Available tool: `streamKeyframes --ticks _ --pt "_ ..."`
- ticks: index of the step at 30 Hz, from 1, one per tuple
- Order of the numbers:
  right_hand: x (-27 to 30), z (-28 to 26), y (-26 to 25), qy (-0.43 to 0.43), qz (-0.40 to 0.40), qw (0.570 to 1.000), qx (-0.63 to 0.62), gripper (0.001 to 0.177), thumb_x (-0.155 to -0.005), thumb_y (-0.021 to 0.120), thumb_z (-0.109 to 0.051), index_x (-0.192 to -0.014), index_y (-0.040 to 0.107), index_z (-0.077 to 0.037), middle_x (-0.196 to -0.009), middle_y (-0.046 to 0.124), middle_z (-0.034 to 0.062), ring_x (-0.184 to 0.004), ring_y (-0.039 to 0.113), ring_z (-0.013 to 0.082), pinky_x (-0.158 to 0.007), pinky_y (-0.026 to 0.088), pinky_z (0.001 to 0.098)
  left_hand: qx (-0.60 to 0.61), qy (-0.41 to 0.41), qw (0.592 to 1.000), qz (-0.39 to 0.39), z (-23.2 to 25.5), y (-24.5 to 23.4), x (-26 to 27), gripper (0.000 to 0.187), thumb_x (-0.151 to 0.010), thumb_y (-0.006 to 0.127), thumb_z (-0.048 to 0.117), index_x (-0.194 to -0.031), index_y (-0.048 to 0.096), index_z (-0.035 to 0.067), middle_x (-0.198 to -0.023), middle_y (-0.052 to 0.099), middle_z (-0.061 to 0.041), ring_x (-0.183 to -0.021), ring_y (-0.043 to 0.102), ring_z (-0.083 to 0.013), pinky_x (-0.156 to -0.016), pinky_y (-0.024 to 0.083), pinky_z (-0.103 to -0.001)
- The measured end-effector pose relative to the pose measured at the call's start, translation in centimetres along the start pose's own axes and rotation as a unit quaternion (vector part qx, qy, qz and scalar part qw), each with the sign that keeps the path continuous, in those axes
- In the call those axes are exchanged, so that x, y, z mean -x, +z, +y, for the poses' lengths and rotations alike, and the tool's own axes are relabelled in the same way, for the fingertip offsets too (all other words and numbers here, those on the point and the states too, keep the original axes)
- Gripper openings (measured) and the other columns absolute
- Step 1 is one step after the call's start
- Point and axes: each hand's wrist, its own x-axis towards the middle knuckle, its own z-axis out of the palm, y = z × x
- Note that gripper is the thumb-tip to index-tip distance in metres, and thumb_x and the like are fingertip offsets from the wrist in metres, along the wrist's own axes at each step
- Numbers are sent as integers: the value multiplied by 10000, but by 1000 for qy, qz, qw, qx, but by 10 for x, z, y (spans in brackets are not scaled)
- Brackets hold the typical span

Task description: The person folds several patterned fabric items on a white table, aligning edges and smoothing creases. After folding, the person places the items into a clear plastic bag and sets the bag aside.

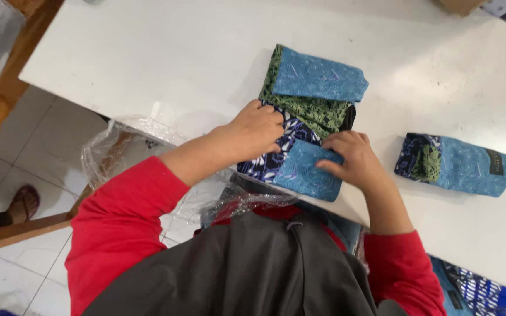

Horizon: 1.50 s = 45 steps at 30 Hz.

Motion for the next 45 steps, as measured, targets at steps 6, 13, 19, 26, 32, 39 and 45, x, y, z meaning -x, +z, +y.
streamKeyframes --ticks 6,13,19,26,32,39,45 --pt "-2 65 -2 144 -40 931 -332 1013 -942 273 -882 -1354 622 -25 -1332 669 116 -1309 569 287 -1149 367 436 187 -167 968 19 -36 29 -12 305 -947 687 392 -966 680 87 -893 714 -152 -872 672 -389 -734 498 -524" --pt "-14 18 -10 224 12 925 -307 800 -854 783 -259 -1545 424 -75 -1268 653 168 -1112 644 225 -935 520 332 210 -175 961 48 -65 60 -32 277 -882 743 346 -922 707 75 -837 713 -180 -817 684 -396 -725 518 -507" --pt "-29 2 -9 272 42 943 -185 774 -856 777 -142 -1535 409 -81 -1012 707 181 -899 692 226 -784 552 344 60 -132 984 103 -17 8 -10 343 -1010 709 347 -1163 660 44 -1291 626 -175 -1180 640 -355 -1000 525 -464" --pt "-18 -10 -14 297 60 945 -119 755 -875 739 -170 -1530 380 -57 -1067 678 254 -1010 693 356 -876 540 420 -122 117 986 2 31 28 30 733 -876 712 421 -1498 497 98 -1563 441 -172 -1466 377 -362 -1156 293 -620" --pt "-11 -42 9 55 67 987 132 626 -939 699 -343 -1501 511 -144 -1618 382 211 -1517 246 449 -1204 153 592 -52 77 995 -44 25 32 8 478 -894 645 436 -1240 659 106 -1327 620 -151 -1281 541 -345 -1073 384 -563" --pt "-13 -37 27 58 5 998 27 595 -967 616 -404 -1511 513 -188 -1654 336 176 -1543 236 421 -1241 149 591 -100 118 975 158 -18 30 -106 111 -825 662 238 -808 729 152 -910 693 -24 -908 672 -248 -778 488 -405" --pt "-15 -35 24 61 13 998 12 599 -947 641 -418 -1489 526 -191 -1641 357 159 -1529 251 420 -1219 158 588 -215 217 947 94 -50 41 -110 118 -855 638 142 -784 731 160 -827 702 -10 -840 688 -211 -792 490 -368"
